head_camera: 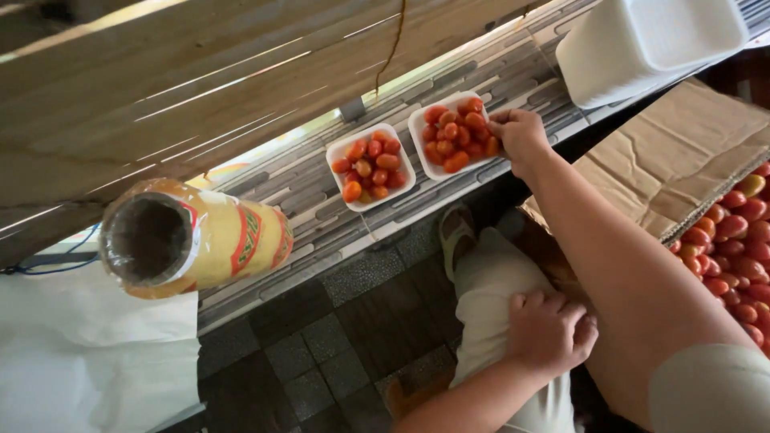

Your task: A person is sitting on the floor, picking cherry tomatoes from a large cardboard box and placing them into small plastic trays on a digital scale to weigh them before setting the trays aside.

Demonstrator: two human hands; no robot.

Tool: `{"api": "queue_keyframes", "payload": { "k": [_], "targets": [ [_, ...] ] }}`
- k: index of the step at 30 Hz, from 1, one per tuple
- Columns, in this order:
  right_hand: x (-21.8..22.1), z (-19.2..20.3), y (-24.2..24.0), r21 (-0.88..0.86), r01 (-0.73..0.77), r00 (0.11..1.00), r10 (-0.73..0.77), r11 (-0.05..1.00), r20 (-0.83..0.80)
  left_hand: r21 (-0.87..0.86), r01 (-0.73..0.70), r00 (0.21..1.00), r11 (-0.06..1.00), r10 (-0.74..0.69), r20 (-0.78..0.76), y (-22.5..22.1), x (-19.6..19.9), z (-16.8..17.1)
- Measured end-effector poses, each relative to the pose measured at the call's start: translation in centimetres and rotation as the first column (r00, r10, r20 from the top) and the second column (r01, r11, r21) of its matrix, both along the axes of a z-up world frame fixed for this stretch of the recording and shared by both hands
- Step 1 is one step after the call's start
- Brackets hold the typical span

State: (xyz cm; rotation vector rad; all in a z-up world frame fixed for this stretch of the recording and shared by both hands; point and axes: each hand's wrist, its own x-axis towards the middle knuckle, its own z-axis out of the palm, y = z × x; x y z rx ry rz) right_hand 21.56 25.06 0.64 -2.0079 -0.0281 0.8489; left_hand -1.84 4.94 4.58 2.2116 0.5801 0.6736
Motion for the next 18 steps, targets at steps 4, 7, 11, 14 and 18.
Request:
{"api": "queue_keyframes", "payload": {
  "k": [4,7,11,14,18],
  "targets": [
    [0.6,-0.5,1.2,0.038,0.009,1.000,-0.008,0.999,-0.017,0.006,-0.005,1.000,1.000,0.005,0.004,0.0,0.3,-0.4],
    [0.6,-0.7,1.7,-0.016,-0.016,0.999,0.017,1.000,0.050,-0.014,0.012,1.000,1.000,-0.012,-0.013,-0.1,0.4,-0.6],
    [0.4,0.3,2.1,-0.059,-0.038,0.998,0.041,0.998,0.054,-0.023,-0.005,1.000,1.000,0.005,0.012,0.1,0.4,-0.5],
    [0.2,0.6,2.4,-0.117,-0.033,0.999,0.033,0.993,0.000,-0.029,-0.010,1.000,1.000,0.011,0.018,0.2,0.2,-0.2],
    [1.4,0.0,2.4,-0.103,-0.041,0.998,0.046,0.994,0.046,-0.028,0.046,0.999,0.999,-0.046,-0.012,0.6,0.6,0.0]
  ]
}}
